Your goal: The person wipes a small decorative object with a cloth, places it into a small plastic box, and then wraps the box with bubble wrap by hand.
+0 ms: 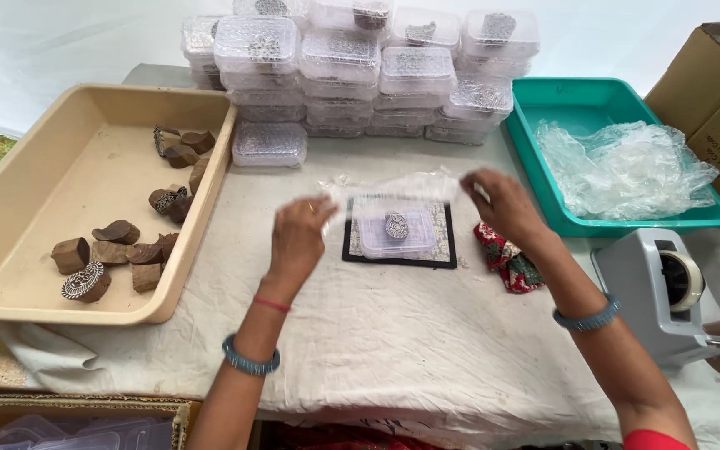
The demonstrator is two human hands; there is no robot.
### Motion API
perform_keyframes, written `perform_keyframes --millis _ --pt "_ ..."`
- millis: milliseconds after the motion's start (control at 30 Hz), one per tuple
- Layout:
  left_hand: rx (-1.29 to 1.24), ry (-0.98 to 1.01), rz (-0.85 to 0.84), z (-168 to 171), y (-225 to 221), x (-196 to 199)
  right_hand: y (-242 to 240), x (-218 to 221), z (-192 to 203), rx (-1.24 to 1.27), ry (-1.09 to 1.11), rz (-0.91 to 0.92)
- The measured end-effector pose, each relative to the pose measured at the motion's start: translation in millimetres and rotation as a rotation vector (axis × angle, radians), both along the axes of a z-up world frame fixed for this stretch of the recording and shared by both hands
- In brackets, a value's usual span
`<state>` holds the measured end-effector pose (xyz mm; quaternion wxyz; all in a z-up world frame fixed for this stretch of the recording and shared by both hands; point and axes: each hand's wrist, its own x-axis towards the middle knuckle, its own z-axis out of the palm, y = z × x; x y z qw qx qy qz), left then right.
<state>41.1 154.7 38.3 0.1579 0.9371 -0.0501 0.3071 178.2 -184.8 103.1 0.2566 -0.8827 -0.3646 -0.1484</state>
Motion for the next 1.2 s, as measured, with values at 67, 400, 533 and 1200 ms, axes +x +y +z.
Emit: perform_keyframes --millis 67,400,533,1200 --pt "0.005 0.107 -0.065 -25 -4 -14 -22 -6 -19 -0.115 0.078 0.041" --pt "0.061 0.435 -0.174 -42 -38 -54 -3 -48 6 -0.334 0.128 -0.063" --pt "0.141 0.391 -0.162 -41 -41 -54 62 -34 -17 -0.033 0.124 0.095" --pt "-0.426 0.23 -0.392 6 -60 2 97 -31 -96 -0.488 0.047 -0.007"
